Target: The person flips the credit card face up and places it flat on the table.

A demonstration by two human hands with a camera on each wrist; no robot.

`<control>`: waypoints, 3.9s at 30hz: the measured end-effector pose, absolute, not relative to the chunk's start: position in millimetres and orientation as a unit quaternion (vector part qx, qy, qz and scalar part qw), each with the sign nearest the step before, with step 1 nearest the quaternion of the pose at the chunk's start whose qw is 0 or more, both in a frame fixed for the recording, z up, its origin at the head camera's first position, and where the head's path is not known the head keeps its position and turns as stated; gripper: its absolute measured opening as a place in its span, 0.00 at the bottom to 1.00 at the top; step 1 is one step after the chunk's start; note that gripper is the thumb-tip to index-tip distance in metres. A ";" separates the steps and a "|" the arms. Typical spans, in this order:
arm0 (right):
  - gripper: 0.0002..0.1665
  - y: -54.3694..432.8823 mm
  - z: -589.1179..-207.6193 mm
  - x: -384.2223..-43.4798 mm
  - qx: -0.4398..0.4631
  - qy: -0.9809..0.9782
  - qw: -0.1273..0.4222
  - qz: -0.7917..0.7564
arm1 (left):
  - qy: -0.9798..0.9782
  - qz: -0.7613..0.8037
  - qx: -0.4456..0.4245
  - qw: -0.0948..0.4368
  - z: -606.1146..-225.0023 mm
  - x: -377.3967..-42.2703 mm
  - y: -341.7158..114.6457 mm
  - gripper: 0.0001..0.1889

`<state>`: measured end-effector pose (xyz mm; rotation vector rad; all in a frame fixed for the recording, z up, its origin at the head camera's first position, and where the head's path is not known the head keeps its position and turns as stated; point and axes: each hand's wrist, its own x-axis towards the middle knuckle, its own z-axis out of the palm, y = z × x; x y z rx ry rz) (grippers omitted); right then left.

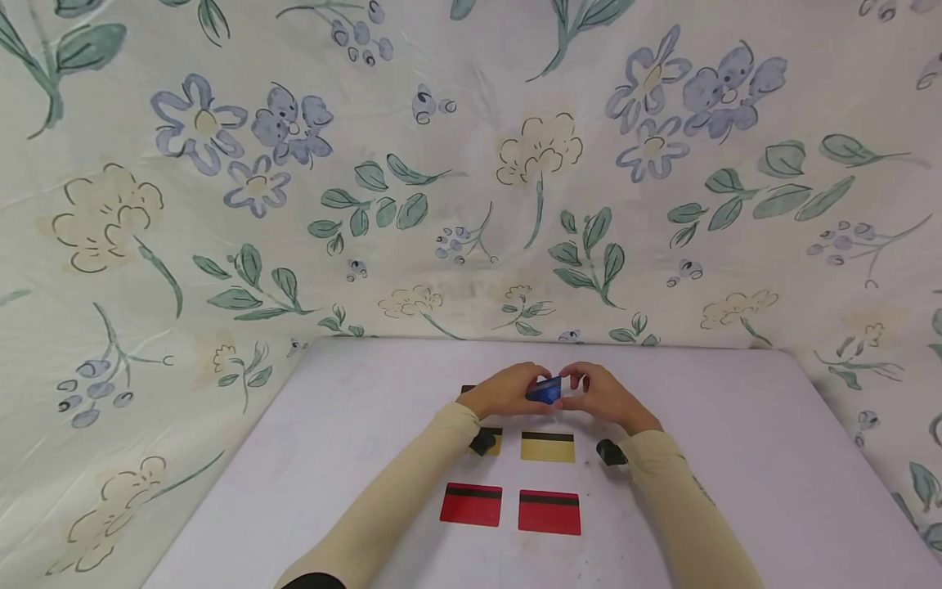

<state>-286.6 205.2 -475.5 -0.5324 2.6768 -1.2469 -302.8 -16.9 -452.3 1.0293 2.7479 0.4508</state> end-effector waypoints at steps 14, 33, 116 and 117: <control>0.36 202.0 -478.0 -285.0 -0.178 0.891 0.068 -0.412 | 0.919 0.161 0.349 0.089 -452.3 -303.6 -17.3 0.31; 0.40 199.0 -481.8 -282.6 -0.152 0.891 0.106 -0.414 | 0.914 0.202 0.337 0.099 -442.3 -300.9 -20.2 0.33; 0.37 189.6 -485.0 -284.4 -0.145 0.904 0.111 -0.386 | 0.896 0.299 0.306 0.115 -448.5 -301.9 -53.1 0.34; 0.37 190.0 -484.9 -284.7 -0.144 0.905 0.111 -0.385 | 0.897 0.299 0.305 0.115 -448.8 -302.3 -53.8 0.34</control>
